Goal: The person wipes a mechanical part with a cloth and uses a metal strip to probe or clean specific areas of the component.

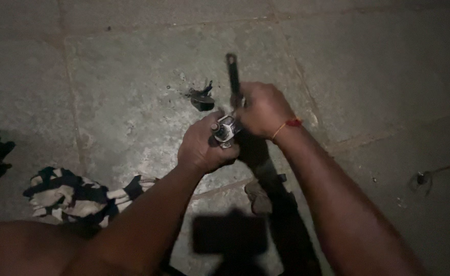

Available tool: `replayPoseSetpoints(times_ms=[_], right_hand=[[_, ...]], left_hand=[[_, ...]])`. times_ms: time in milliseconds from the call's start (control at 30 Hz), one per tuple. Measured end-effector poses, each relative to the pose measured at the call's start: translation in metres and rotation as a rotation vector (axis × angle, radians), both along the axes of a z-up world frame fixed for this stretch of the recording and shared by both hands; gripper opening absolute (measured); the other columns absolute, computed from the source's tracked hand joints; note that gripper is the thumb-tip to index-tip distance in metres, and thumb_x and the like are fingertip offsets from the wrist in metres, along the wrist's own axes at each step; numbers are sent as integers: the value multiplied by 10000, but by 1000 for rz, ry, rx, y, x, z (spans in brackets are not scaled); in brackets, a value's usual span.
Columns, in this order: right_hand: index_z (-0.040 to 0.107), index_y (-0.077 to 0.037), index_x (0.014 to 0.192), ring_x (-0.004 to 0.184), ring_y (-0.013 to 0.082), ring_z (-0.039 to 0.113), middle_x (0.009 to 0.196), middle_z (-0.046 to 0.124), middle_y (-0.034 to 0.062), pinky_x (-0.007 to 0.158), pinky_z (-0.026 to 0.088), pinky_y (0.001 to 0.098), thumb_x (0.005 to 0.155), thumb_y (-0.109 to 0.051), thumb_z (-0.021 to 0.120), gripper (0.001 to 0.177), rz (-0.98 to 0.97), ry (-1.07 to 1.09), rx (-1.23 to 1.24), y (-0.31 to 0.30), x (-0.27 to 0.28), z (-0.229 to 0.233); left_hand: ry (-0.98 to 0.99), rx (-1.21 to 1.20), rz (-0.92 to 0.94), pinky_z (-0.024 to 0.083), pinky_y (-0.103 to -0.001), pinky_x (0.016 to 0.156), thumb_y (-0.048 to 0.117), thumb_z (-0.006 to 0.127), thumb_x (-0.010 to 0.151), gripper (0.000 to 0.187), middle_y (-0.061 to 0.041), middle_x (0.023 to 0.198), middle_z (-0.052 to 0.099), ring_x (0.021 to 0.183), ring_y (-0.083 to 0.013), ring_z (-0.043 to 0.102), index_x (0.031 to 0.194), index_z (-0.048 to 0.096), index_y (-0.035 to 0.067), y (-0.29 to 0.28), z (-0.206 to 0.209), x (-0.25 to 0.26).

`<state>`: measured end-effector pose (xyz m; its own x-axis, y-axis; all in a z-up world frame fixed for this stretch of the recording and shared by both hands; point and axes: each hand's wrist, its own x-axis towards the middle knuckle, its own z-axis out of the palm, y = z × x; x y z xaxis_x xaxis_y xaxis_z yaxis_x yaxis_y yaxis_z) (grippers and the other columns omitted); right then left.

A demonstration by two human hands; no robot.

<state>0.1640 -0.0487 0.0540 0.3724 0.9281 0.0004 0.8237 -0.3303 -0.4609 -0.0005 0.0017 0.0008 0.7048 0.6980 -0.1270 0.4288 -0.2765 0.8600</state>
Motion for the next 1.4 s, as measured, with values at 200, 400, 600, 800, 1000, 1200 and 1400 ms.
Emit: replayPoseSetpoints(times_ms=[200,400,600,800,1000,1200,1400], right_hand=[[749,-86,1013,916,350,735,986,751,166,829,562,450,805,-142,701,221,-82,41,-166,7,1,9],[747,-43,996,901,379,700,943,725,206,786,540,456,710,-193,852,340,229,-84,-156,19,10,5],[733,-62,1003,762,247,745,892,781,142,672,595,396,743,-164,789,286,-35,493,-158,8,10,-4],[724,-49,1007,709,245,733,829,747,149,663,557,390,830,-171,778,222,-275,247,217,-34,-24,-25],[741,-52,965,749,252,766,835,753,146,680,566,360,853,-179,763,171,-413,240,594,-35,-64,-62],[635,-4,982,754,186,661,874,692,120,670,535,351,870,-119,695,172,-554,523,904,-46,-27,-77],[742,1,885,658,243,652,754,709,122,597,511,413,849,-174,672,192,-843,794,249,-109,-58,-124]], left_hand=[[-67,-14,-9,542,-465,842,423,785,557,607,-150,980,736,964,-366,703,1056,662,99,1,0,-5],[18,-26,6,544,-472,863,417,798,567,611,-154,1000,744,991,-380,701,1083,659,120,-1,3,0],[-16,-25,-10,542,-465,864,427,804,547,666,-158,1008,746,975,-377,706,1117,653,117,1,-4,1],[-38,-1,32,556,-472,825,443,764,590,588,-181,970,743,962,-404,705,1052,667,93,-2,-9,1],[-20,51,77,536,-491,853,519,670,835,496,-198,1035,727,1025,-436,677,1108,668,105,-5,-20,6],[-46,53,63,545,-439,857,473,815,601,686,-165,1043,740,1009,-377,699,1133,623,86,-1,-16,6],[-49,-31,64,543,-377,899,487,826,629,696,-91,1077,770,1023,-289,726,1193,651,117,-13,-16,4]])
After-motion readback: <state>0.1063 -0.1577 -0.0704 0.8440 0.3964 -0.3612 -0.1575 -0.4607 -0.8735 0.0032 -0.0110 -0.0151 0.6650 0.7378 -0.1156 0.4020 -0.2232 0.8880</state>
